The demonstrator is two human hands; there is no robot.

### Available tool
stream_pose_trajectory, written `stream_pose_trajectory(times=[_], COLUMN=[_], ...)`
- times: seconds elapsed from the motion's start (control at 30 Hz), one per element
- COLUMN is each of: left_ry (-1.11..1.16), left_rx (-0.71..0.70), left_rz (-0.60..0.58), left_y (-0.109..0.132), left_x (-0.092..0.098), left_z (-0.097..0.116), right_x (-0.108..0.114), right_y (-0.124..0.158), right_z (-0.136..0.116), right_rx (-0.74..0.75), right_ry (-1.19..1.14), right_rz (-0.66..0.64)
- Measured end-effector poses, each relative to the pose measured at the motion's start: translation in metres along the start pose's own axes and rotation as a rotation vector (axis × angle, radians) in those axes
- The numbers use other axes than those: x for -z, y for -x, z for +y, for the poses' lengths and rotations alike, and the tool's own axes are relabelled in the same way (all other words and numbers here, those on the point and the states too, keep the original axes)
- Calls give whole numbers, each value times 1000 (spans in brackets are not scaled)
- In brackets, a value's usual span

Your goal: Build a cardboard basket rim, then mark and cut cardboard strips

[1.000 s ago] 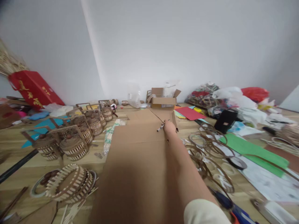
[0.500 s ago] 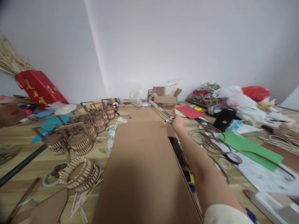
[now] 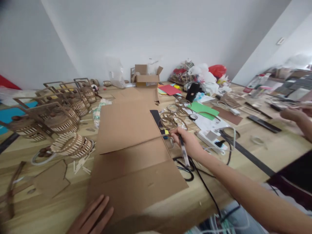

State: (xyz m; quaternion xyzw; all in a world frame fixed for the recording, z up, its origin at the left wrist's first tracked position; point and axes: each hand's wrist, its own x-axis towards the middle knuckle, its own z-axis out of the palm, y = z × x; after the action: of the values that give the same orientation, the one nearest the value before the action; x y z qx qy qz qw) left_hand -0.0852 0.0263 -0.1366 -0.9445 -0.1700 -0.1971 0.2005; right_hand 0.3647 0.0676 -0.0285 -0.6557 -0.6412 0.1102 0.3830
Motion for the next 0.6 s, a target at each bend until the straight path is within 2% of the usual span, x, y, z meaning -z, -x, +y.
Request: stream_pose_trajectory(times=[0.1, 0.17, 0.27, 0.37, 0.4, 0.47, 0.53, 0.6], left_ry=[52, 96, 190, 231, 224, 175, 128, 123], left_rx=[103, 96, 153, 269, 300, 340, 372, 385], left_rz=[33, 36, 97, 140, 125, 48, -50, -110], left_y=[1, -1, -12, -32, -38, -48, -52, -49], left_x=[9, 19, 39, 50, 48, 37, 20, 4], left_z=[4, 7, 10, 12, 13, 13, 12, 11], right_x=[2, -1, -7, -12, -13, -12, -10, -8], right_y=[58, 86, 115, 128, 130, 130, 128, 127], right_z=[-3, -3, -3, -2, 0, 7, 18, 29], right_rx=[6, 15, 74, 244, 301, 339, 277, 213], right_ry=[-29, -48, -18, 89, 135, 247, 373, 485], right_rz=[-47, -63, -176, -305, -314, -254, -146, -115])
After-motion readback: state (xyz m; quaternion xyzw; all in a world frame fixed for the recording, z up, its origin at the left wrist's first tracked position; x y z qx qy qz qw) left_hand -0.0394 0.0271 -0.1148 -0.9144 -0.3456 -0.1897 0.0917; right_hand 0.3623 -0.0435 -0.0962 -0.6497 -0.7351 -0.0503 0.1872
